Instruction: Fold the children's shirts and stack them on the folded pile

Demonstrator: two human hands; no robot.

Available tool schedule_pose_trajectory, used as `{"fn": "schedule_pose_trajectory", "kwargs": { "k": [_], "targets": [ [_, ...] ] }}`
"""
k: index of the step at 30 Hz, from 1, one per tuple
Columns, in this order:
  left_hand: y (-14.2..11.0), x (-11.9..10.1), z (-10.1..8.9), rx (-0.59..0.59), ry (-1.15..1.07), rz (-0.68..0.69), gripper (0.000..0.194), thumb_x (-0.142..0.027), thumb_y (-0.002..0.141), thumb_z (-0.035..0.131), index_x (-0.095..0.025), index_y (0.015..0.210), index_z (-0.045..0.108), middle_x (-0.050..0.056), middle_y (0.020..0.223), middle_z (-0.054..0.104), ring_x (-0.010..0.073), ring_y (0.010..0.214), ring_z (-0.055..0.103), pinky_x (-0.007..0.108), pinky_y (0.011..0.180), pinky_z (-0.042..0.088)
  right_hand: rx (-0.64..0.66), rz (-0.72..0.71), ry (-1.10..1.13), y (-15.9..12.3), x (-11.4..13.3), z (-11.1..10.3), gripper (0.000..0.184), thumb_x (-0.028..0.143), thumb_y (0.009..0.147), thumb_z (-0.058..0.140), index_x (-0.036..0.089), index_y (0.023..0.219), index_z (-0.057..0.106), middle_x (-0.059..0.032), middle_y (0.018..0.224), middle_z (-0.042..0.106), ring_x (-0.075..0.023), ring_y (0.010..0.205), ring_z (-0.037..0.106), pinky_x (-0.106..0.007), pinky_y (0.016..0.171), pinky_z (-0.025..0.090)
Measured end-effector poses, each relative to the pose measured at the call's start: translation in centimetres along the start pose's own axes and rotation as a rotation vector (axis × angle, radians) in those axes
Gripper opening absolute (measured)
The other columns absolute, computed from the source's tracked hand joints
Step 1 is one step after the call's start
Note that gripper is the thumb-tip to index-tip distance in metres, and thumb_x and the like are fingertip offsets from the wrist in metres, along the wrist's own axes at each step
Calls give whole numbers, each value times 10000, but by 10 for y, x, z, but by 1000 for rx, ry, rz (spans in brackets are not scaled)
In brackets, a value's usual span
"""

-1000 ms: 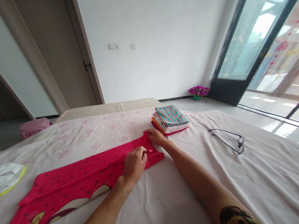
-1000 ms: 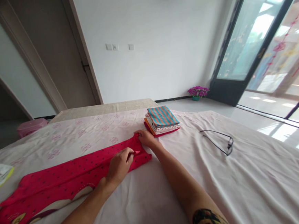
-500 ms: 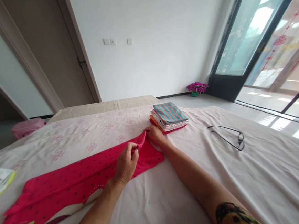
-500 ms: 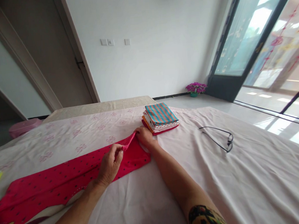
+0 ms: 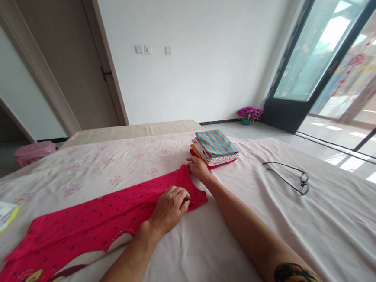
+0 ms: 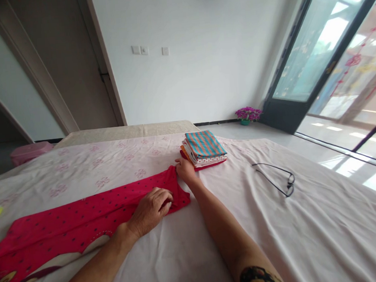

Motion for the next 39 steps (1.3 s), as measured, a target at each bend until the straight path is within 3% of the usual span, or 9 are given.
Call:
{"fn": "schedule_pose_trajectory", "kwargs": {
  "k": [5,9,13,16,21,26,32,35,39],
  "targets": [
    [-2,-6,0,55,-169,16,174,-217,893,543,-227,1012,669,32,1076,700,202,1045,581,364,975,436,14,-26,-31,-10,9,1,485,341,882,556,165,1334,544,-96,1095,703,-219,1016,644,-289,901,458],
    [-3,-11,-2,110,-422,-28,303,-260,905,507,-250,1164,664,37,1210,685,192,1148,593,355,1052,425,-22,-21,-150,-17,14,5,426,270,911,516,210,1332,542,-100,1246,649,-222,1140,596,-312,977,423],
    [-3,12,-25,-100,-533,-235,354,-303,923,445,-239,1197,659,41,1209,696,180,1136,628,336,1030,462,-30,-32,-182,-17,16,5,394,237,943,455,185,1323,547,-112,1263,636,-214,1174,575,-303,997,408],
    [-11,41,-47,-212,-436,-347,374,-252,899,418,-219,1160,683,46,1158,721,183,1091,658,343,1009,484,-35,-48,-176,-18,18,-1,401,204,948,422,157,1328,540,-126,1273,618,-204,1149,582,-281,968,420],
    [-43,69,-61,-38,-132,-288,406,-212,878,443,-237,1217,664,40,1239,688,186,1168,623,355,1055,450,-33,-150,-291,-28,33,-20,391,243,924,470,218,1301,570,-108,1288,585,-228,1117,590,-292,900,445],
    [-67,66,-46,94,37,-192,441,-293,912,492,-244,1342,571,71,1429,540,202,1321,500,380,1134,365,96,-97,-303,-35,40,-29,384,264,908,488,232,1278,585,-94,1212,644,-231,1091,608,-299,853,452],
    [-71,62,-35,38,143,-182,442,-307,948,445,-221,1372,535,95,1463,498,208,1352,462,405,1150,342,127,30,-265,-30,30,-21,478,384,821,617,218,1270,599,-108,1113,698,-269,1029,641,-330,808,471],
    [-72,63,-33,17,165,-172,443,-308,954,431,-218,1377,526,95,1462,500,204,1348,467,406,1149,345,120,39,-231,-20,28,-16,473,330,773,657,232,1235,626,-83,1097,704,-246,997,652,-302,779,478],
    [-74,64,-31,25,234,-166,496,-333,960,413,-206,1438,446,106,1492,459,220,1374,432,427,1153,329,96,20,-173,-7,26,-12,458,266,828,580,225,1284,591,-42,1024,720,-181,936,668,-243,753,475]
  ]
}}
Point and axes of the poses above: each hand's wrist, its own y-axis towards the middle knuckle, its own z-axis out of the palm, x = y × z, the point moved 3 cm from there along y, towards the middle knuckle
